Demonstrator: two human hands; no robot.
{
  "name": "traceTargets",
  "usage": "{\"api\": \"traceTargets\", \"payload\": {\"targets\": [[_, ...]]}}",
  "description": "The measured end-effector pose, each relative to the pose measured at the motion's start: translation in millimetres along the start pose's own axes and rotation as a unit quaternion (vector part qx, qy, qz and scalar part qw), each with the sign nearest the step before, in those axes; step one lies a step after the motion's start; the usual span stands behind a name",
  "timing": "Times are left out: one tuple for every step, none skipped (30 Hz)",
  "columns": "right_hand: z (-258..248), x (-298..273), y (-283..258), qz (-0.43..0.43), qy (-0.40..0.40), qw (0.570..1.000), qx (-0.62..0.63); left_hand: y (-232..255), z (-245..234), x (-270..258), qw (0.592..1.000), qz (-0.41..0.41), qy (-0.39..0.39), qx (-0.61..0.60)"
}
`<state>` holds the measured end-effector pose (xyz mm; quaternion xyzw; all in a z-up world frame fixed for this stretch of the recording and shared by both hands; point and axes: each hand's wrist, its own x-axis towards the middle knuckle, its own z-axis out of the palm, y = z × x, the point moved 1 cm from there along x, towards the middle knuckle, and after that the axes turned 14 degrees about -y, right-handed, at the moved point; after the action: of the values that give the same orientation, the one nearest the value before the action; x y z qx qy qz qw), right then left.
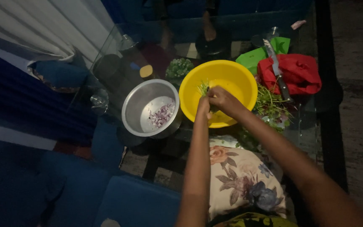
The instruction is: The person is plucking leaves from stems, washing them in a bowl of water, and preparing chopped onions for cooking.
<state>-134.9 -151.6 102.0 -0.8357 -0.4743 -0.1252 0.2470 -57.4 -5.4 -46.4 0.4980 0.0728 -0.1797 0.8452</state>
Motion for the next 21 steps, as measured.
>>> {"api": "traceTargets", "payload": {"targets": [[-2,2,0,0.0,-0.001,1.0,0.0,-6,-6,5,1.0,-0.001,0.0,-0.001],[-5,4,0,0.017,0.003,0.998,-0.052,-12,-11,9,0.999,0.0,-0.014,0.03],[-8,7,-1,0.033,0.007,0.994,-0.105,-18,-17,14,0.998,0.002,-0.028,0.06],[-10,8,-1,0.034,0.007,0.994,-0.105,-12,-10,5,0.998,0.001,-0.029,0.06],[-13,9,-2,0.052,0.003,0.995,-0.09,-6,-4,-4,0.992,0.022,-0.026,0.123],[-16,10,-2,0.07,-0.001,0.995,-0.074,0,3,-12,0.982,0.043,-0.021,0.185],[-17,10,2,0.07,-0.002,0.995,-0.074,1,8,-14,0.982,0.042,-0.021,0.185],[-17,10,6,0.101,-0.001,0.992,-0.08,3,12,-17,0.967,0.088,0.005,0.238],[-17,11,9,0.131,0.0,0.988,-0.086,5,16,-19,0.947,0.134,0.029,0.289],[-17,10,11,0.132,0.001,0.988,-0.086,19,31,-37,0.947,0.133,0.028,0.291],[-17,10,14,0.156,0.0,0.985,-0.07,33,46,-54,0.917,0.129,0.066,0.371],[-17,9,16,0.179,-0.002,0.982,-0.055,47,61,-72,0.88,0.123,0.104,0.447],[-10,6,24,0.18,-0.002,0.982,-0.054,36,52,-60,0.88,0.122,0.104,0.447],[-2,3,32,0.186,0.008,0.982,-0.023,26,42,-49,0.828,0.17,0.148,0.513],[6,1,40,0.192,0.018,0.981,0.008,16,33,-38,0.766,0.216,0.189,0.575],[23,-6,55,0.193,0.017,0.981,0.009,29,45,-52,0.767,0.215,0.189,0.575],[41,-12,70,0.228,-0.014,0.966,0.124,41,57,-66,0.782,0.178,0.192,0.565],[59,-18,86,0.258,-0.047,0.935,0.237,54,68,-80,0.797,0.141,0.196,0.553],[70,-22,93,0.257,-0.049,0.936,0.237,50,61,-74,0.798,0.141,0.197,0.552],[82,-27,101,0.262,-0.084,0.873,0.402,47,53,-66,0.785,0.134,0.206,0.569],[95,-31,109,0.26,-0.117,0.782,0.554,44,45,-59,0.771,0.127,0.214,0.586]]}}
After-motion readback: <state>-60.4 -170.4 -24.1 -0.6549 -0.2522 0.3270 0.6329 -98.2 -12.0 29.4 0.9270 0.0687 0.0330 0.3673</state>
